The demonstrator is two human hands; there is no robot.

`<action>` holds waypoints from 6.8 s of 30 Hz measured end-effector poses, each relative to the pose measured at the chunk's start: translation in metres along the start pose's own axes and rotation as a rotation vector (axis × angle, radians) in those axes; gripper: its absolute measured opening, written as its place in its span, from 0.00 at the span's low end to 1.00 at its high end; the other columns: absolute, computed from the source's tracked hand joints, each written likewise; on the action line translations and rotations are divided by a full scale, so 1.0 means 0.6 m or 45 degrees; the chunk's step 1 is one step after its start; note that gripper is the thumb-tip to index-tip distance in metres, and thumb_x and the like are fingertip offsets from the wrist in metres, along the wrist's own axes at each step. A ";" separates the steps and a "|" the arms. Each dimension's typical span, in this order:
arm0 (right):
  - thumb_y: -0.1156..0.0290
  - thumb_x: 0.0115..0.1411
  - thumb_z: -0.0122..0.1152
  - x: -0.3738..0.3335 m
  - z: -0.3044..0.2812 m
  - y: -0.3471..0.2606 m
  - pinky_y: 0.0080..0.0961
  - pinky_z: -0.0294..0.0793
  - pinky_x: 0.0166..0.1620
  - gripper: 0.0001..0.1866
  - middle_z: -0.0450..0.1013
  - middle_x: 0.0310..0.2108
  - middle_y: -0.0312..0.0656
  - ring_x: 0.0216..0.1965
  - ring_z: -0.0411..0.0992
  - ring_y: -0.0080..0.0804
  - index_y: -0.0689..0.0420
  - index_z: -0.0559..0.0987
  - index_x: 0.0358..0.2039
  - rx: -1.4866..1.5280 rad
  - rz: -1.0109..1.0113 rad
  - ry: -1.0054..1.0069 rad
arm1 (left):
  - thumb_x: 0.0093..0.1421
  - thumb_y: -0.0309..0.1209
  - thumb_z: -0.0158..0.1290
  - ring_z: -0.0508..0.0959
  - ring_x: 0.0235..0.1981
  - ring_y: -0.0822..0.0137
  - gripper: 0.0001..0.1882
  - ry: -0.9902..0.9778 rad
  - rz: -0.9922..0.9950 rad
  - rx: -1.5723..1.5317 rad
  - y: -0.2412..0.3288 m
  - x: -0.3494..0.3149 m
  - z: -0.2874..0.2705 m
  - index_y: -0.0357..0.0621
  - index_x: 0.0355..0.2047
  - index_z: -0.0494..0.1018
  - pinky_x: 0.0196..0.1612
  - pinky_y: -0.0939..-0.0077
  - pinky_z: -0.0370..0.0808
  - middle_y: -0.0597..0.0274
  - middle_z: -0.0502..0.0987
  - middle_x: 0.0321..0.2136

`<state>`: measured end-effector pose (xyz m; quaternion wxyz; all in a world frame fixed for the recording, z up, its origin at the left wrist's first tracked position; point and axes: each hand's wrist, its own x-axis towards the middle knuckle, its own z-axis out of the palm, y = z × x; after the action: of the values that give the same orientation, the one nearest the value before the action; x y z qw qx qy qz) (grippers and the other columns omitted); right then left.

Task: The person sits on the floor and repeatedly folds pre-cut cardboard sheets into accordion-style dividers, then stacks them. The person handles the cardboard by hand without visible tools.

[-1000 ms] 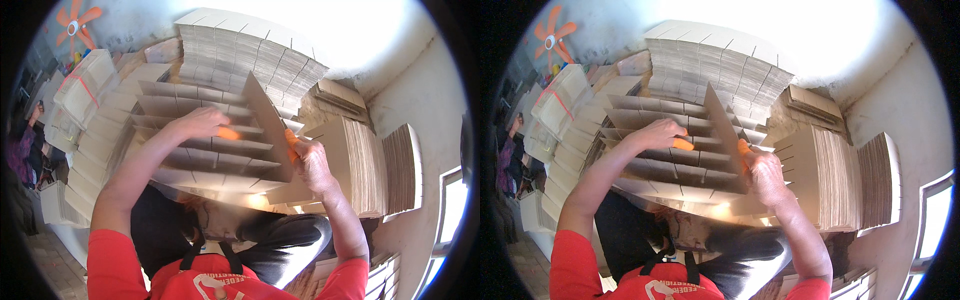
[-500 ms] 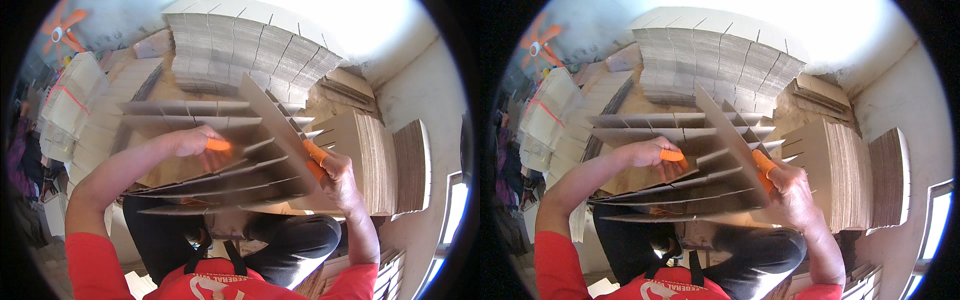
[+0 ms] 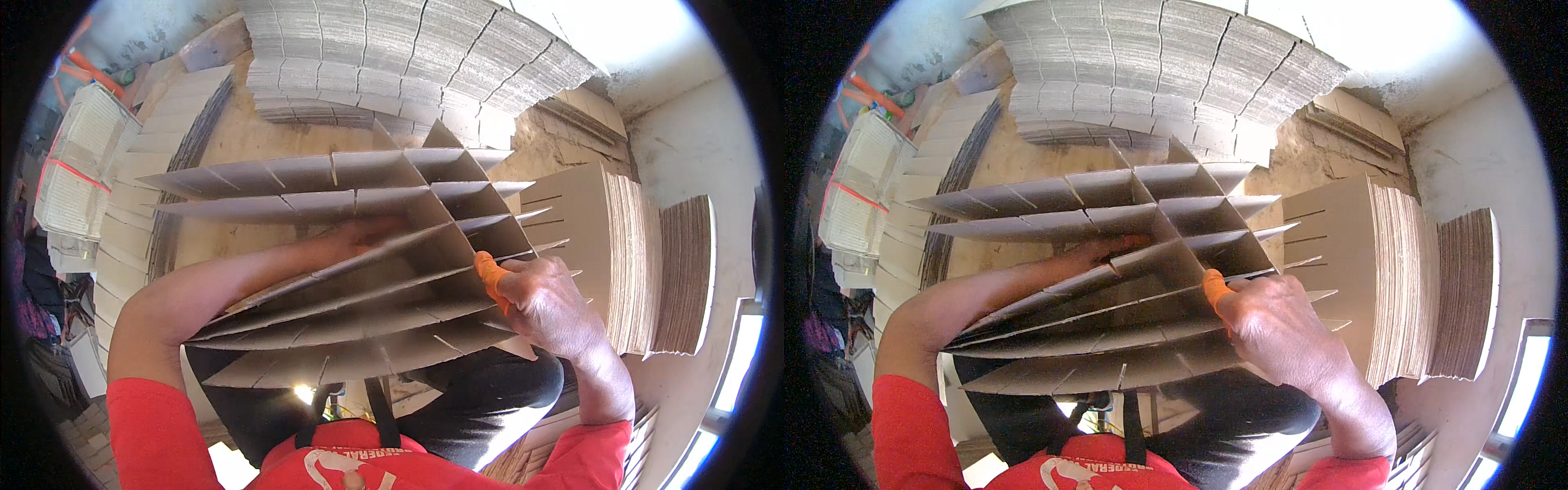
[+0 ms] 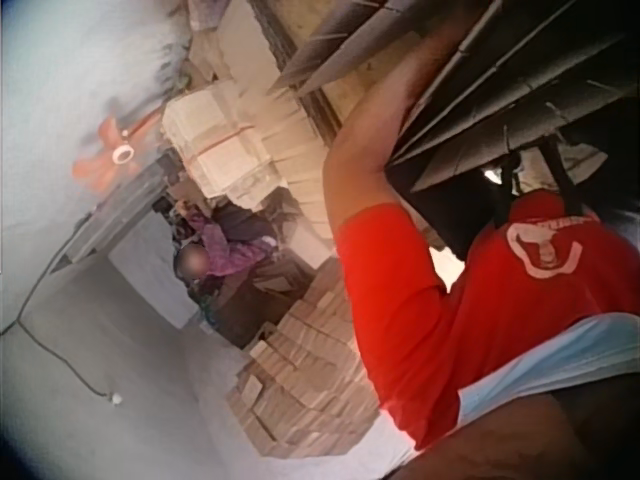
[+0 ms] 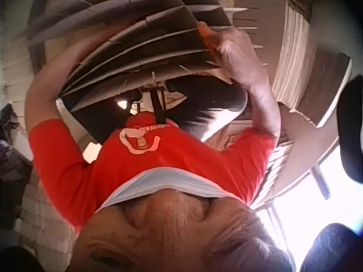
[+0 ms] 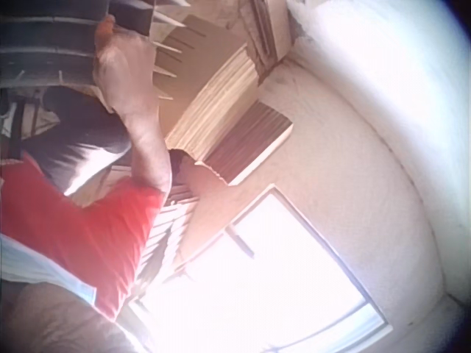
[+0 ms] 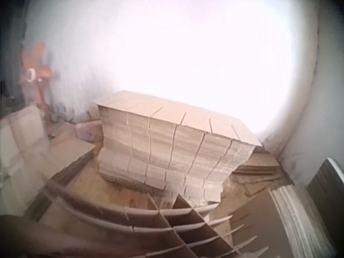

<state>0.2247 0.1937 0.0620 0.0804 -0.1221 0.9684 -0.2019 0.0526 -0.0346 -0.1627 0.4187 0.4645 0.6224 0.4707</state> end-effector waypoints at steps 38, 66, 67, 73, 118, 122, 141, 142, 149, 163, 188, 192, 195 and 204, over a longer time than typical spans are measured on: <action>0.84 0.57 0.53 -0.200 0.176 -0.030 0.22 0.75 0.27 0.17 0.76 0.21 0.42 0.21 0.74 0.23 0.67 0.79 0.47 0.383 0.529 0.970 | 0.66 0.37 0.52 0.76 0.44 0.68 0.18 1.399 0.195 -0.743 0.111 -0.431 -0.039 0.35 0.49 0.74 0.45 0.70 0.80 0.57 0.77 0.43; 0.60 0.61 0.62 -0.383 0.119 0.190 0.26 0.73 0.39 0.20 0.78 0.38 0.39 0.36 0.75 0.29 0.56 0.80 0.50 -0.257 1.017 1.473 | 0.55 0.22 0.59 0.81 0.41 0.62 0.32 1.528 -0.002 -0.598 0.096 -0.429 0.188 0.33 0.60 0.63 0.40 0.71 0.80 0.49 0.75 0.49; 0.64 0.55 0.69 -0.385 0.118 0.191 0.37 0.71 0.44 0.24 0.74 0.36 0.45 0.40 0.71 0.41 0.55 0.78 0.52 -0.369 1.033 1.280 | 0.54 0.20 0.59 0.81 0.41 0.63 0.31 1.548 -0.022 -0.577 0.093 -0.424 0.184 0.32 0.59 0.63 0.42 0.72 0.79 0.50 0.76 0.46; 0.71 0.51 0.68 -0.362 0.101 0.158 0.41 0.72 0.44 0.18 0.72 0.34 0.48 0.41 0.71 0.49 0.59 0.78 0.43 -0.754 1.019 0.851 | 0.54 0.19 0.57 0.79 0.37 0.71 0.22 1.591 0.072 -0.458 0.080 -0.412 0.156 0.32 0.51 0.69 0.45 0.78 0.75 0.57 0.79 0.37; 0.79 0.61 0.60 -0.171 -0.085 -0.106 0.15 0.72 0.38 0.22 0.79 0.34 0.33 0.34 0.70 0.13 0.62 0.74 0.57 0.323 0.263 1.069 | 0.52 0.22 0.56 0.78 0.26 0.57 0.09 0.938 0.464 1.113 0.261 -0.133 0.225 0.39 0.35 0.77 0.29 0.63 0.74 0.53 0.78 0.22; 0.79 0.61 0.59 -0.162 -0.072 -0.105 0.17 0.74 0.39 0.22 0.81 0.35 0.40 0.35 0.72 0.14 0.62 0.74 0.57 0.267 0.282 0.999 | 0.51 0.21 0.55 0.78 0.26 0.56 0.09 0.931 0.366 1.109 0.255 -0.128 0.225 0.39 0.34 0.78 0.29 0.62 0.75 0.52 0.78 0.22; 0.78 0.63 0.58 -0.127 -0.031 -0.116 0.19 0.74 0.34 0.21 0.80 0.29 0.49 0.29 0.75 0.20 0.62 0.74 0.57 0.207 0.244 0.833 | 0.53 0.25 0.53 0.79 0.28 0.53 0.06 0.971 0.384 1.017 0.236 -0.115 0.225 0.43 0.32 0.76 0.29 0.59 0.76 0.54 0.77 0.23; 0.79 0.62 0.59 -0.124 -0.031 -0.116 0.18 0.74 0.36 0.22 0.79 0.31 0.44 0.31 0.74 0.18 0.61 0.73 0.58 0.215 0.247 0.791 | 0.53 0.26 0.53 0.78 0.28 0.53 0.05 0.996 0.413 1.000 0.233 -0.113 0.224 0.45 0.31 0.75 0.28 0.59 0.74 0.55 0.76 0.23; 0.82 0.61 0.58 -0.107 -0.017 -0.104 0.18 0.74 0.35 0.19 0.80 0.31 0.50 0.29 0.75 0.21 0.65 0.75 0.54 0.209 0.048 0.810 | 0.54 0.25 0.54 0.80 0.28 0.53 0.07 0.950 0.384 1.016 0.237 -0.116 0.226 0.43 0.34 0.78 0.31 0.59 0.77 0.52 0.79 0.24; 0.86 0.51 0.63 -0.086 0.024 -0.097 0.27 0.73 0.35 0.39 0.71 0.26 0.56 0.27 0.73 0.38 0.64 0.63 0.65 -0.063 0.048 0.387 | 0.54 0.26 0.54 0.80 0.28 0.53 0.05 0.957 0.323 1.053 0.232 -0.111 0.224 0.43 0.32 0.77 0.30 0.58 0.76 0.53 0.78 0.24; 0.88 0.53 0.60 -0.090 0.028 -0.122 0.17 0.65 0.30 0.39 0.58 0.18 0.40 0.20 0.60 0.25 0.64 0.61 0.66 0.228 0.027 0.449 | 0.53 0.24 0.53 0.79 0.26 0.50 0.06 0.948 0.321 1.028 0.238 -0.113 0.228 0.41 0.32 0.77 0.28 0.57 0.76 0.50 0.77 0.22; 0.89 0.53 0.59 -0.097 0.017 -0.139 0.17 0.65 0.30 0.40 0.58 0.18 0.41 0.20 0.59 0.26 0.62 0.60 0.67 0.265 0.090 0.398 | 0.53 0.24 0.53 0.79 0.27 0.51 0.05 0.966 0.360 1.002 0.241 -0.113 0.232 0.41 0.31 0.76 0.29 0.57 0.76 0.51 0.77 0.22; 0.88 0.52 0.60 -0.091 0.029 -0.114 0.18 0.67 0.31 0.40 0.60 0.18 0.44 0.20 0.62 0.30 0.61 0.61 0.67 0.170 0.004 0.380 | 0.54 0.24 0.53 0.79 0.28 0.52 0.04 0.935 0.321 1.025 0.244 -0.110 0.233 0.41 0.30 0.76 0.30 0.56 0.76 0.52 0.77 0.23; 0.89 0.50 0.59 -0.109 0.033 -0.115 0.19 0.68 0.31 0.40 0.67 0.20 0.51 0.20 0.65 0.36 0.68 0.58 0.66 0.103 -0.125 0.422 | 0.54 0.27 0.53 0.79 0.27 0.53 0.04 0.939 0.407 1.076 0.228 -0.113 0.232 0.43 0.30 0.75 0.29 0.58 0.75 0.55 0.76 0.22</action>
<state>0.3053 0.1424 0.0796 -0.0855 -0.1311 0.9524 -0.2616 0.2259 -0.0561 -0.0523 -0.1236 0.4849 0.7830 0.3696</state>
